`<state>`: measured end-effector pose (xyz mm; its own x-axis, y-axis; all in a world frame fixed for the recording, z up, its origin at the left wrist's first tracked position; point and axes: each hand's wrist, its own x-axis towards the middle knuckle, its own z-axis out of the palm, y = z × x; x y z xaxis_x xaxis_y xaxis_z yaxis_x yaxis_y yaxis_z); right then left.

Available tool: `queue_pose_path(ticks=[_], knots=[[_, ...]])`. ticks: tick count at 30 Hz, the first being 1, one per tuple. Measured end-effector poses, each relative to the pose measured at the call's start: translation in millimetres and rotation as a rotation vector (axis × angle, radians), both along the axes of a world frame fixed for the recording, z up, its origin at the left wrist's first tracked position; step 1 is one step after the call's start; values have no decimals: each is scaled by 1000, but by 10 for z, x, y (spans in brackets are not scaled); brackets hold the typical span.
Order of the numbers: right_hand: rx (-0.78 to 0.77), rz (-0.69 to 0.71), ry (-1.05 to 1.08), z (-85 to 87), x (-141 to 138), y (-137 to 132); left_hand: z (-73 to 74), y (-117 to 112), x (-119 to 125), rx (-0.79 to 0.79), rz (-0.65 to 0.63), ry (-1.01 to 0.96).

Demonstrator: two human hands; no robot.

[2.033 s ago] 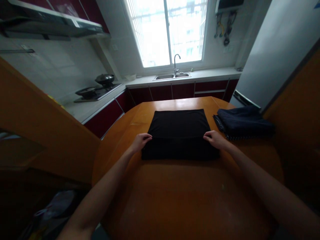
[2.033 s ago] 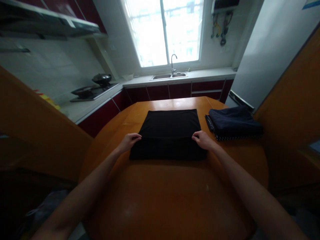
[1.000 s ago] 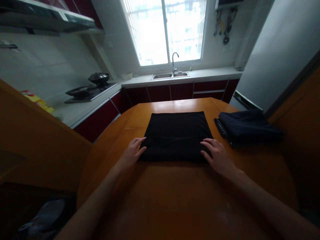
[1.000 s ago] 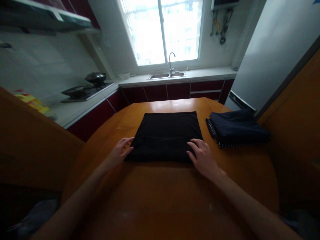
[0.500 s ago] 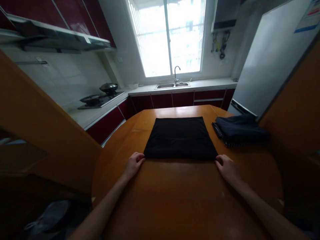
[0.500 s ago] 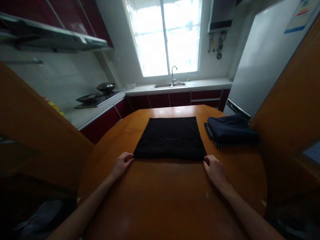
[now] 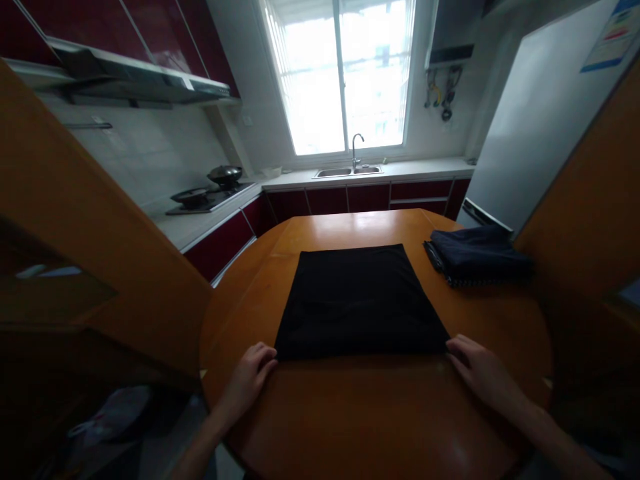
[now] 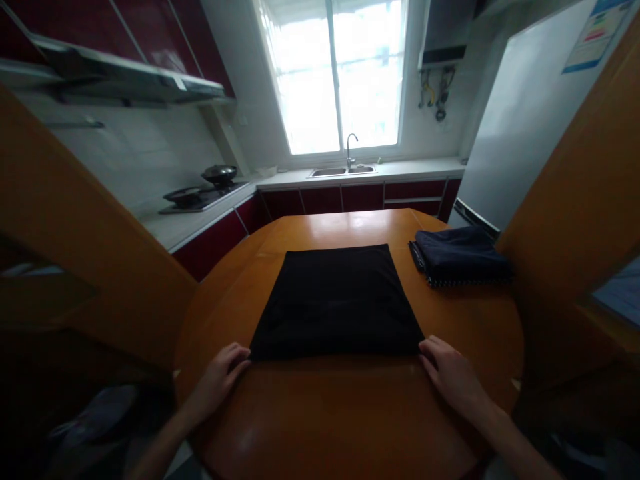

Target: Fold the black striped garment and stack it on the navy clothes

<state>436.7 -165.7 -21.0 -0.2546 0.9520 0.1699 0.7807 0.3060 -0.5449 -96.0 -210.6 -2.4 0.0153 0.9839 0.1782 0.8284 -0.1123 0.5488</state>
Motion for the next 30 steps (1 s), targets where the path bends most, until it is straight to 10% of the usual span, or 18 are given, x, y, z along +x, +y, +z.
queue_pose_path(ticks=[6,12,18,30], knots=[[-44,44,-34,66,189,-315,245,-422,-86,-199,-98,-79],[104,24,-24,428,-44,498,534,414,-194,-80,10,-148],[-28,246,-90,370,-482,1217,394,1162,170,-163,-210,0],[1,183,-130,244,-444,1345,220,1266,171,-33,-179,168]])
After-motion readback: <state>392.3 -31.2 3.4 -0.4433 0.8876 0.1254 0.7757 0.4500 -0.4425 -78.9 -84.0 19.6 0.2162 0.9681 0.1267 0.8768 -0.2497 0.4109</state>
